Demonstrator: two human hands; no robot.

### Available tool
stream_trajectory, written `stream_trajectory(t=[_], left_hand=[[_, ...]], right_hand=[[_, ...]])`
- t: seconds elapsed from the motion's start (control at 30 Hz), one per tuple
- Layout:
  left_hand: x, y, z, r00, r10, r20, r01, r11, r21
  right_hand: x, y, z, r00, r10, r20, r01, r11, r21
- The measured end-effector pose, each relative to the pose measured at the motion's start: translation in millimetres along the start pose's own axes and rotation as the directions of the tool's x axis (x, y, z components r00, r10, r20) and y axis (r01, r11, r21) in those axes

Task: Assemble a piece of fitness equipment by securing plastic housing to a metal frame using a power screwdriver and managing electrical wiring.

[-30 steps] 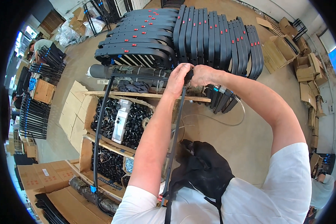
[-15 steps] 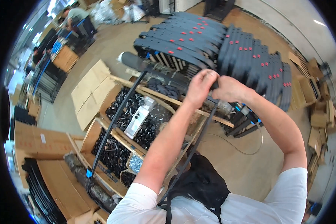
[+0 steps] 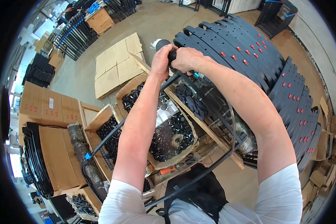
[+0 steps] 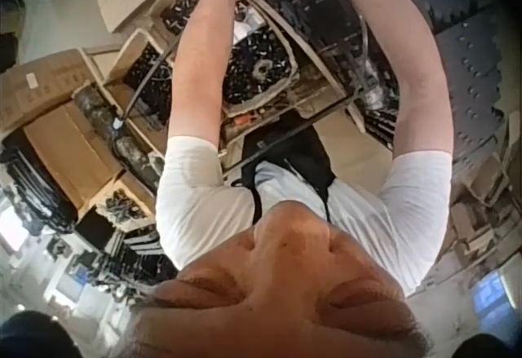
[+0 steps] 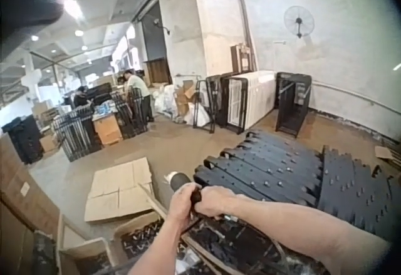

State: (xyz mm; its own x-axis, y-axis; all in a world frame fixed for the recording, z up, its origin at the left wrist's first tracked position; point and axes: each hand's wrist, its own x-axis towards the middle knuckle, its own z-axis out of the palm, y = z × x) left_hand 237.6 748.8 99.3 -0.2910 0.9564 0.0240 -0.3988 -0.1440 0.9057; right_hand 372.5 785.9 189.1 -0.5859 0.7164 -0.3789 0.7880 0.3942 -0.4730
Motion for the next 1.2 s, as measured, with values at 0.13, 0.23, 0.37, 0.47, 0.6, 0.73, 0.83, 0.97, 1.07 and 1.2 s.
stream_trajectory(t=[0.13,0.23,0.37,0.47,0.6,0.73,0.83,0.97,1.07,1.2], left_hand=[[12.3,-8.1,-6.4,1.0,-0.008,-0.009,0.008,1.0,-0.024],[13.6,-9.3,-5.9,1.0,-0.025,-0.008,0.024,0.998,-0.058],[8.8,-12.1,0.5,0.999,0.029,-0.028,-0.029,0.999,0.014],[7.1,-14.0,-1.8,0.999,0.023,-0.033,-0.022,1.0,0.013],[9.3,-19.8,-8.2,0.999,0.021,-0.029,-0.021,1.0,-0.01],[7.7,-23.8,-4.1,0.999,-0.01,-0.041,0.007,0.997,-0.076],[6.8,-20.6,-0.4,0.999,0.001,-0.039,-0.004,0.996,-0.093],[6.5,-15.1,-6.6,0.998,0.046,-0.033,-0.049,0.995,-0.09],[9.4,-5.9,-8.6,0.993,0.099,-0.071,-0.103,0.993,-0.055],[-2.8,15.4,-1.7,0.969,0.245,-0.04,-0.241,0.966,0.093]], right_hand=[[17.0,0.8,-4.5,0.999,0.005,0.037,-0.004,0.999,-0.049],[23.4,3.3,-5.8,0.998,0.001,0.06,0.002,0.999,-0.053],[25.4,8.8,0.4,0.998,-0.016,0.068,0.02,0.998,-0.062],[25.3,9.0,1.8,0.997,-0.016,0.076,0.02,0.999,-0.043],[33.7,12.8,7.6,0.995,-0.022,0.1,0.021,1.0,0.015],[42.7,19.0,8.5,0.988,0.025,0.15,-0.063,0.966,0.251],[42.3,19.0,6.9,0.985,0.008,0.172,-0.058,0.957,0.284],[41.0,7.9,6.5,0.988,0.006,0.151,-0.046,0.963,0.266],[52.4,8.5,9.7,0.982,-0.036,0.184,0.0,0.981,0.193],[29.0,-11.1,-0.5,0.995,-0.102,0.004,0.102,0.994,0.03]])
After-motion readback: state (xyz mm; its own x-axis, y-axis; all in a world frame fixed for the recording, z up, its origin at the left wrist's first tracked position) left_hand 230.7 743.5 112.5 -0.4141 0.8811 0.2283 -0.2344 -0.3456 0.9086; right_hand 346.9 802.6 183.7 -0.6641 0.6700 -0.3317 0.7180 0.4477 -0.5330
